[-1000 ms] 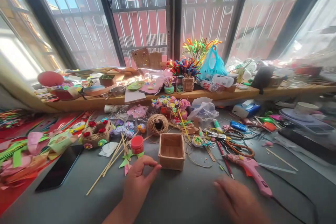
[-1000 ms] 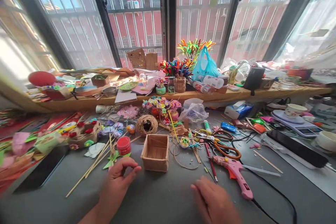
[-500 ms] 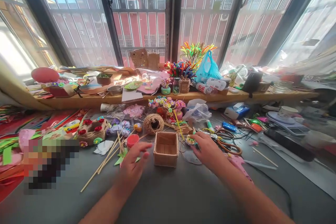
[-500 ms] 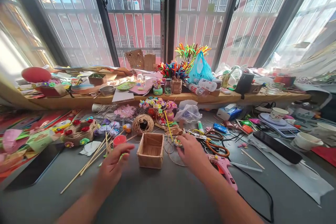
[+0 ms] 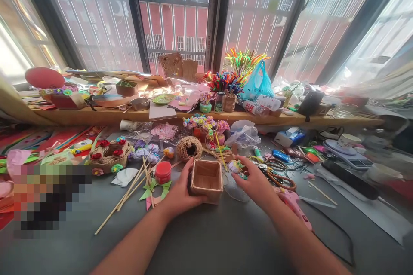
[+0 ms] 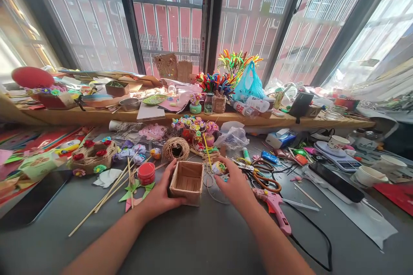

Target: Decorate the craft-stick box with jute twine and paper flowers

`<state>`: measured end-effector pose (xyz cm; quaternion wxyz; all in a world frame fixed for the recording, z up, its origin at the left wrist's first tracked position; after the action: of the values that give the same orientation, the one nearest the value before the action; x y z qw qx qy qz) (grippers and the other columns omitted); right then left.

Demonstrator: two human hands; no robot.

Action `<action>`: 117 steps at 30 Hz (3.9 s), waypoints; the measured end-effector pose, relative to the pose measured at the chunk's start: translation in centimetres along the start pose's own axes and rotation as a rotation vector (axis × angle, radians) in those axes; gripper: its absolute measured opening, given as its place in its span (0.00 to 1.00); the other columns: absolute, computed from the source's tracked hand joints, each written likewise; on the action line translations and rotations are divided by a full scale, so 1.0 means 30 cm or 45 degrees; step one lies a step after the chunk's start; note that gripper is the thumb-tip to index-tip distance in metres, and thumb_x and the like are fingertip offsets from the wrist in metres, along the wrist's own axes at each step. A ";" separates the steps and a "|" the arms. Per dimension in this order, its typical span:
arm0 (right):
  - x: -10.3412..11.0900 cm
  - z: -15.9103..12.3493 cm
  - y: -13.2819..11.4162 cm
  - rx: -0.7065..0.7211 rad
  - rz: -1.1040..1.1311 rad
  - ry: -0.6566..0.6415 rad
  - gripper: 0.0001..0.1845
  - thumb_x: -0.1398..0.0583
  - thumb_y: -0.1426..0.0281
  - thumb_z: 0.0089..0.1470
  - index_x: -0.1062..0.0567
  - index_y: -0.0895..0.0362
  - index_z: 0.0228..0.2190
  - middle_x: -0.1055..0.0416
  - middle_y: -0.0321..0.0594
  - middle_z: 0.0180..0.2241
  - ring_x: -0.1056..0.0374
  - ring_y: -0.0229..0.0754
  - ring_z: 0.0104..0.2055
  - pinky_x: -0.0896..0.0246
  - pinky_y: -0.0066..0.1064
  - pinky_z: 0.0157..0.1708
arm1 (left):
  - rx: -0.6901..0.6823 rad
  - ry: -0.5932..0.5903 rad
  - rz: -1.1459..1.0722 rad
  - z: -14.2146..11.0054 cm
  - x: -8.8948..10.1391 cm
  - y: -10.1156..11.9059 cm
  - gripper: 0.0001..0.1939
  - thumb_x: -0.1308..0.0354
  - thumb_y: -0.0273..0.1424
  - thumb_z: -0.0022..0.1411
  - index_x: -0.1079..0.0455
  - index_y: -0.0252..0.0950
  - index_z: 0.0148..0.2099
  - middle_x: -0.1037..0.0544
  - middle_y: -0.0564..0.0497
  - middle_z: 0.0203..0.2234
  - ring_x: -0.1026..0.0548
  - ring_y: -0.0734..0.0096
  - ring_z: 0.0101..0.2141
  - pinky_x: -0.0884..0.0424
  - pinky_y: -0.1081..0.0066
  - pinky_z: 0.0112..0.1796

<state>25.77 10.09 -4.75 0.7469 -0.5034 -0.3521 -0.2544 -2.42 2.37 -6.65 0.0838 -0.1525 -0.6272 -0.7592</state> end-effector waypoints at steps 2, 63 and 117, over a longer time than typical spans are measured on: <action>0.004 -0.053 -0.027 -0.002 0.104 0.082 0.35 0.40 0.59 0.62 0.36 0.48 0.68 0.32 0.47 0.66 0.30 0.55 0.62 0.31 0.45 0.56 | 0.000 0.016 0.024 -0.003 -0.005 0.005 0.65 0.22 0.35 0.51 0.61 0.46 0.79 0.46 0.39 0.76 0.46 0.39 0.73 0.48 0.45 0.71; -0.142 -0.207 -0.047 -0.400 1.810 0.431 0.21 0.37 0.47 0.63 0.22 0.52 0.38 0.18 0.42 0.38 0.27 0.43 0.28 0.30 0.36 0.28 | 0.326 0.444 -1.084 0.011 -0.088 0.017 0.45 0.35 0.57 0.61 0.41 0.43 0.73 0.24 0.42 0.64 0.31 0.43 0.67 0.30 0.49 0.62; 0.012 0.002 -0.215 0.489 0.567 -0.238 0.20 0.35 0.71 0.61 0.21 0.45 0.54 0.25 0.42 0.59 0.30 0.52 0.63 0.32 0.45 0.62 | -0.050 -0.329 -0.479 -0.017 -0.122 0.027 0.58 0.24 0.57 0.47 0.41 0.42 0.73 0.36 0.35 0.71 0.35 0.31 0.66 0.36 0.41 0.63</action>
<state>21.25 7.79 -0.75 0.8301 -0.4391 -0.3421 0.0340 1.20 1.47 -7.23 -0.1434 -0.1304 -0.6353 -0.7476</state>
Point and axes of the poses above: each hand's wrist, its own z-axis towards the middle knuckle, its own x-axis out of the back of the hand, y = z × x, the point moved 2 cm from there along z, towards the middle knuckle
